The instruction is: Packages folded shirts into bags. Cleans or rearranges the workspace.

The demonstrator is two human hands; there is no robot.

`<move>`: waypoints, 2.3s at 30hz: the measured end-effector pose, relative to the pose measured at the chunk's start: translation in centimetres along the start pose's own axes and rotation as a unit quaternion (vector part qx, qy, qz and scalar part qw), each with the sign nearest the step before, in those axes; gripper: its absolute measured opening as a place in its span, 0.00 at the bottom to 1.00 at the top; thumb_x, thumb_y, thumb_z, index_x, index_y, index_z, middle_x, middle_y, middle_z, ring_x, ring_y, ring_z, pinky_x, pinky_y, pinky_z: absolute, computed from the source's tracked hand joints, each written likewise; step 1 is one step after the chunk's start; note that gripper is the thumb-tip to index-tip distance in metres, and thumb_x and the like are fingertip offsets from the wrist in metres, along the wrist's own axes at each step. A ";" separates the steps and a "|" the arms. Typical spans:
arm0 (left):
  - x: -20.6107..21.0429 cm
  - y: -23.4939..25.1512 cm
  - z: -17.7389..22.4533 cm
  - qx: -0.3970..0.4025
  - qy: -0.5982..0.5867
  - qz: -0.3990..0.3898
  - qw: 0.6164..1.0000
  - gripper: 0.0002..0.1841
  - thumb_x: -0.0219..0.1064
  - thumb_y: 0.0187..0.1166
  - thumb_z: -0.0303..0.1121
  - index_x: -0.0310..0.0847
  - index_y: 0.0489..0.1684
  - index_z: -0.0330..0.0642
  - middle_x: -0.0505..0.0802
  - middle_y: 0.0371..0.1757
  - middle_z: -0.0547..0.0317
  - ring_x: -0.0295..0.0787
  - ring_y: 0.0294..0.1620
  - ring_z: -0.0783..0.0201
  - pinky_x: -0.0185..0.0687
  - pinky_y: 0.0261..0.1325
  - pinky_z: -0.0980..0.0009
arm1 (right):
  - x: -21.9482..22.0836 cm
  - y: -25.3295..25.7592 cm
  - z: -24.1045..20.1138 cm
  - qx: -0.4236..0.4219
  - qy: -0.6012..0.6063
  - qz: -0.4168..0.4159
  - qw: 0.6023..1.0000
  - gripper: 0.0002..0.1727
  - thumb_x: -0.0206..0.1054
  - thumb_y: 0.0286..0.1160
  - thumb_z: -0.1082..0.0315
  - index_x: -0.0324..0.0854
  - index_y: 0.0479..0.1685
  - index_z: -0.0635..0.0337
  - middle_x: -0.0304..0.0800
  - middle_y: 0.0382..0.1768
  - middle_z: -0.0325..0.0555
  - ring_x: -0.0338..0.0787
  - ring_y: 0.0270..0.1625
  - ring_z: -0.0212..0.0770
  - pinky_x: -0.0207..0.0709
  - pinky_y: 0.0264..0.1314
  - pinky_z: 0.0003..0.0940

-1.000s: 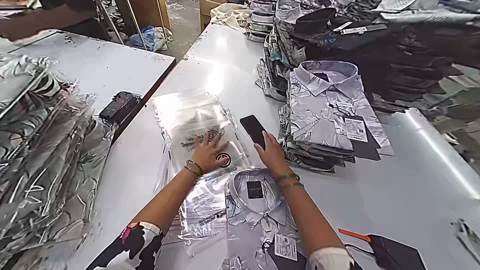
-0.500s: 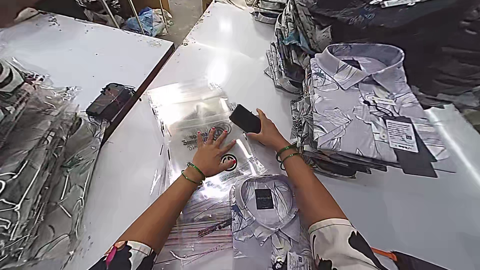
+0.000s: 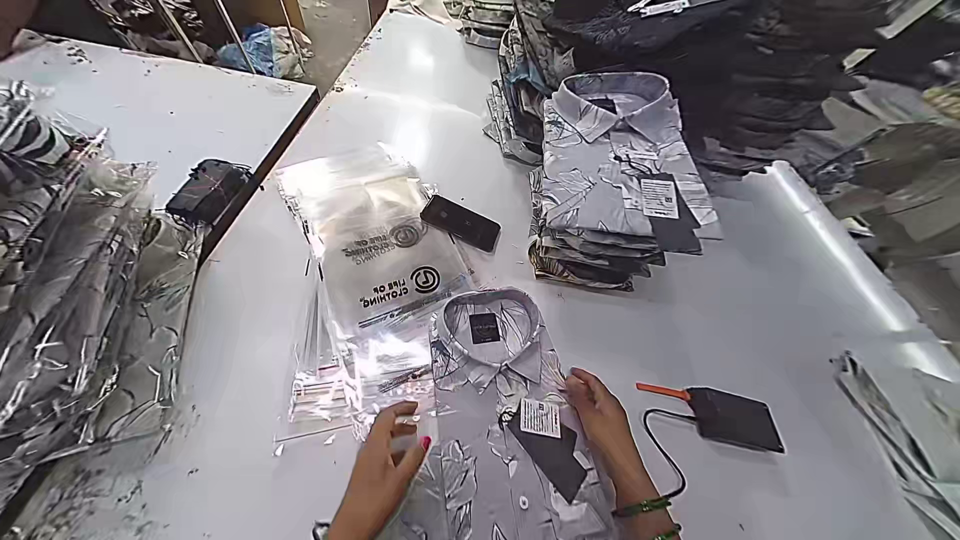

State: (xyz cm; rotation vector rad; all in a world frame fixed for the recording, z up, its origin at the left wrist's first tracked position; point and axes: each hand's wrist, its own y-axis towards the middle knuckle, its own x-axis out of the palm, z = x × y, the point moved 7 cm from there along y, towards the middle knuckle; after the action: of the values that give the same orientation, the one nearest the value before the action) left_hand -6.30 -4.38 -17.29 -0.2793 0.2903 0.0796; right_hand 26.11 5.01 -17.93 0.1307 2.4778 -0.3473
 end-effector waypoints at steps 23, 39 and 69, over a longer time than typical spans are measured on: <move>6.9 -8.0 6.2 0.324 0.002 -0.338 0.884 0.15 0.67 0.80 0.28 0.87 0.56 0.22 0.96 0.45 0.39 0.95 0.43 0.58 0.89 0.54 0.64 | 1.8 -5.7 1.5 0.030 0.366 -0.095 0.925 0.44 0.59 0.76 0.82 0.41 0.93 0.58 0.66 0.83 0.51 0.78 0.73 0.25 0.75 0.70 0.19; -4.1 13.5 5.2 0.023 0.431 -0.174 0.885 0.22 0.73 0.79 0.44 0.88 0.60 0.35 0.88 0.64 0.32 0.81 0.71 0.32 0.68 0.72 0.30 | 1.7 -6.8 2.4 0.041 0.460 -0.119 0.879 0.37 0.51 0.79 0.82 0.46 0.90 0.59 0.82 0.68 0.40 0.88 0.60 0.20 0.83 0.62 0.18; -7.2 10.5 6.9 -0.009 0.266 -0.045 0.963 0.19 0.50 0.87 0.21 0.70 0.75 0.28 0.88 0.61 0.31 0.88 0.61 0.40 0.77 0.69 0.45 | 0.6 -11.7 4.8 0.053 0.488 -0.045 0.870 0.29 0.48 0.83 0.80 0.53 0.85 0.60 0.85 0.63 0.37 0.88 0.58 0.19 0.83 0.61 0.18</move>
State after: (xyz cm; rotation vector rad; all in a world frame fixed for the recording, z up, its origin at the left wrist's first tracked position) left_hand -12.57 7.41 -11.56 -0.3301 0.8117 -0.0859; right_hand 26.37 -7.54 -19.41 0.2922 3.4769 -0.5552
